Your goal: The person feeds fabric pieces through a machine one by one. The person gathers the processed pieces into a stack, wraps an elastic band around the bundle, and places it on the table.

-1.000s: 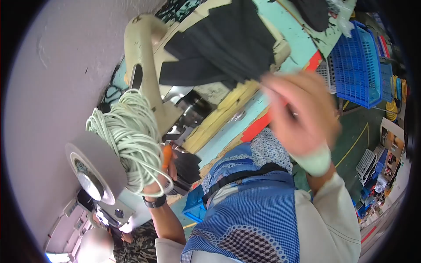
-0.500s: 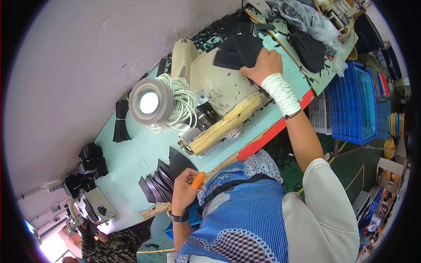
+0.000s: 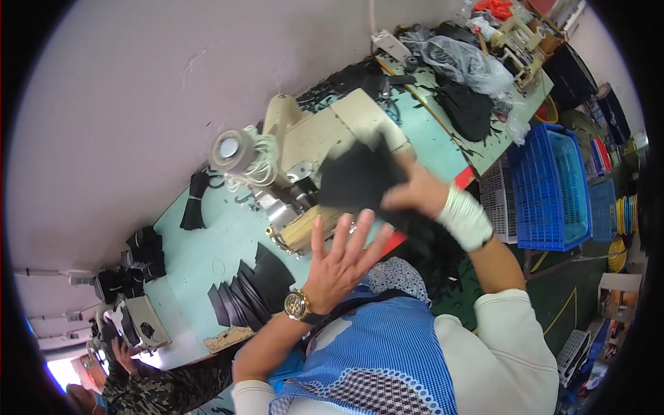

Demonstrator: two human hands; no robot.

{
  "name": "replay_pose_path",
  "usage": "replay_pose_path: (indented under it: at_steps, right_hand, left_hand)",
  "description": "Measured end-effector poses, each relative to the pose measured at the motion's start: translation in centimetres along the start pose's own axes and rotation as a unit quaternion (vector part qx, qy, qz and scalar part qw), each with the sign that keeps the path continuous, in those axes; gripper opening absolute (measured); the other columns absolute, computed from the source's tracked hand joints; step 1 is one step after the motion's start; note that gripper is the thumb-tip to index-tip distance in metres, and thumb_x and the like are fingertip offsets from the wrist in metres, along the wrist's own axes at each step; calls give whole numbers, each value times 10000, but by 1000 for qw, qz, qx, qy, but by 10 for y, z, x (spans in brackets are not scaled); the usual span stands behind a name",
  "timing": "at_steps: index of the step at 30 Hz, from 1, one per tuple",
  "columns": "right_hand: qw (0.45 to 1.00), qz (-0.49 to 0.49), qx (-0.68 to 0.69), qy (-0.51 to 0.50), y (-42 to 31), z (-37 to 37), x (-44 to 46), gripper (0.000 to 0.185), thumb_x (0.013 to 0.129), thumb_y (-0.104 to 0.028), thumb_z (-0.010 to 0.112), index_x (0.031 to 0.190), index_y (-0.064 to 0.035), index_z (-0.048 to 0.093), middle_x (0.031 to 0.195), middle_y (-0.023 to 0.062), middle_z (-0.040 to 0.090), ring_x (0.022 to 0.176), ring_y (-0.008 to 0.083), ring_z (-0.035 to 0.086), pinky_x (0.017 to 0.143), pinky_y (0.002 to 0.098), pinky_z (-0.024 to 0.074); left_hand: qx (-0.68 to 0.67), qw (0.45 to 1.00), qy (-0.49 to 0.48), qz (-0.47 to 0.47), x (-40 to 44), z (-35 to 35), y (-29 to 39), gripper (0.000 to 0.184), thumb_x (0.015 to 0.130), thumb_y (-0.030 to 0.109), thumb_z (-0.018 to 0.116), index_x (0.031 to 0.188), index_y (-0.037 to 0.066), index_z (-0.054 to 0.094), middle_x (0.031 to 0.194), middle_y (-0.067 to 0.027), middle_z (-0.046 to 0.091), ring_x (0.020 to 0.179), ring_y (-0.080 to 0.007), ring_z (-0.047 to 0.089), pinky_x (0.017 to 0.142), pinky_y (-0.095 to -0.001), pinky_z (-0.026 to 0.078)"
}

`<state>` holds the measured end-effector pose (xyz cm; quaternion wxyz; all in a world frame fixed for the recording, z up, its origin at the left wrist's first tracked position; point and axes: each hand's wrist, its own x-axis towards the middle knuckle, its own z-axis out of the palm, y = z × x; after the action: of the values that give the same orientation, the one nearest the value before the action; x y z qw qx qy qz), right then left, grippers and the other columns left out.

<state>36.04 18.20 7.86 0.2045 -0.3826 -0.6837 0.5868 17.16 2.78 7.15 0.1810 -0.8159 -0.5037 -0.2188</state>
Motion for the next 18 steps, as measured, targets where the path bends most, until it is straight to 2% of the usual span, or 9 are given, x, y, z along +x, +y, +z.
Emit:
replay_pose_path:
  at_steps: [1,3,5,8,10,12,13,16,18]
  right_hand:
    - [991,-17,-120,-58,8,19,-19,1038,722,-243,778,1494,66,158,1475,270,349,1387,316,348,1134,367,303]
    - [976,-96,-1,-193,17,42,-50,1116,812,-332,747,1511,34,-43,1527,281,245,1442,351,219,1181,353,184]
    - [947,76,129,-285,17,37,-64,891,891,-427,633,1501,26,168,1431,207,392,1323,300,395,1137,363,292]
    - [852,172,366,-332,30,25,-80,712,934,-552,519,1331,29,407,1018,124,606,872,187,641,494,341,574]
    - [970,30,189,-147,2,34,-85,660,913,-397,624,1341,41,379,1066,136,600,990,223,611,860,318,520]
    - [986,-138,61,67,3,72,-83,711,894,-330,658,1380,63,319,1219,205,545,1167,287,536,1031,341,394]
    - [980,-72,169,76,2,92,-84,777,901,-360,654,1397,94,264,1317,269,469,1275,331,452,1075,387,352]
    - [989,22,147,24,17,107,-84,828,914,-423,640,1389,123,239,1311,284,472,1270,301,465,1073,372,361]
    - [984,15,177,-13,34,107,-87,796,928,-414,624,1391,116,252,1319,256,477,1262,276,467,1068,360,365]
  left_hand:
    - [-31,998,-8,48,10,-1,-1,559,839,220,656,1366,172,477,1366,-175,490,1321,-328,415,1107,-536,292]
    - [-110,983,-56,137,24,-8,-8,486,865,197,558,1347,163,507,1295,-191,550,1209,-328,533,1057,-519,388]
    - [-303,941,-130,71,24,-9,-9,465,796,135,642,1254,85,572,1135,-168,639,1009,-300,644,923,-420,504]
    - [-523,791,-269,-168,20,-25,-14,572,699,109,814,1211,10,579,1034,-131,671,886,-289,670,845,-357,532]
    - [-649,677,-180,-298,19,-19,-9,697,687,262,895,1232,-3,550,1078,-75,670,957,-165,641,855,-310,503]
    - [-696,592,-132,-384,13,-14,1,718,773,383,822,1278,-17,504,1165,-75,629,1032,-151,599,911,-325,477]
    - [-705,599,-89,-369,-1,-3,6,717,869,477,695,1319,-27,456,1264,-108,569,1131,-180,554,984,-339,431]
    - [-515,631,-57,-577,-13,-2,35,513,1012,347,484,1363,-22,422,1301,-112,537,1188,-201,522,1027,-340,397]
    - [-550,638,-83,-532,-18,-9,33,520,995,325,516,1369,-20,408,1310,-127,525,1210,-215,502,1041,-349,379]
